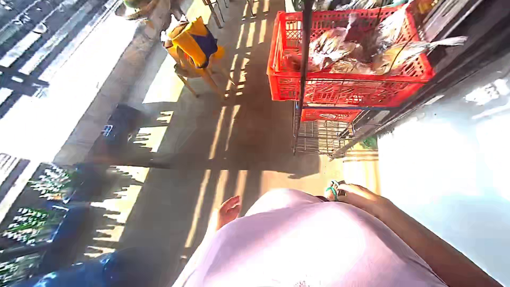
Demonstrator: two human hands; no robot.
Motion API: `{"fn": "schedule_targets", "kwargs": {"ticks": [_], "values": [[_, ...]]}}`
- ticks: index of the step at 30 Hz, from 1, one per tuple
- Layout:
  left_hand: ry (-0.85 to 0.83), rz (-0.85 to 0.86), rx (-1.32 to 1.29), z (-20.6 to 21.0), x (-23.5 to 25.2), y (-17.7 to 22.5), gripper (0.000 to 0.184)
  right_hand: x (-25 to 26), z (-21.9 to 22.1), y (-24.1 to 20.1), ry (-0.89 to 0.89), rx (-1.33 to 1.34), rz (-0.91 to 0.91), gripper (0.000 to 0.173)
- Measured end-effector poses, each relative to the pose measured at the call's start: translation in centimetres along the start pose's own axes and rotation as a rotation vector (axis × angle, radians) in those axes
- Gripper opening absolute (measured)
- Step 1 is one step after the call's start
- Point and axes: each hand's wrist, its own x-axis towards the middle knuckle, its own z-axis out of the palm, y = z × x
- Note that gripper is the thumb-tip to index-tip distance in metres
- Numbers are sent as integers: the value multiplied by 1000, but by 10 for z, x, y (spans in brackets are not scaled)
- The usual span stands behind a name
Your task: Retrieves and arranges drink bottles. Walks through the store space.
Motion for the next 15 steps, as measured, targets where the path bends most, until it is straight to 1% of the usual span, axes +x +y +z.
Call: {"fn": "schedule_targets", "kwargs": {"ticks": [2,3,4,6,8,11,13,14,15], "values": [[71,-136,-144,-24,-22,-20,38,15,-5,-61,-114,-144,-83,45],[79,-165,-191,-38,-28,-25,37,23,-10,-92,-136,-206,-112,46],[77,-165,-220,-52,-28,-30,37,34,-17,-121,-143,-258,-132,48],[66,-139,-239,-80,-12,-39,37,60,-35,-176,-112,-325,-167,53],[69,-80,-239,-107,20,-34,38,86,-52,-225,-84,-355,-195,54],[89,105,-299,-146,82,2,40,138,-78,-290,-95,-323,-279,54],[55,207,-290,-169,127,28,40,191,-100,-344,-148,-210,-312,51],[14,212,-234,-181,149,38,40,219,-112,-376,-172,-143,-315,51],[-33,182,-162,-194,169,47,41,243,-125,-410,-180,-82,-325,50]]}}
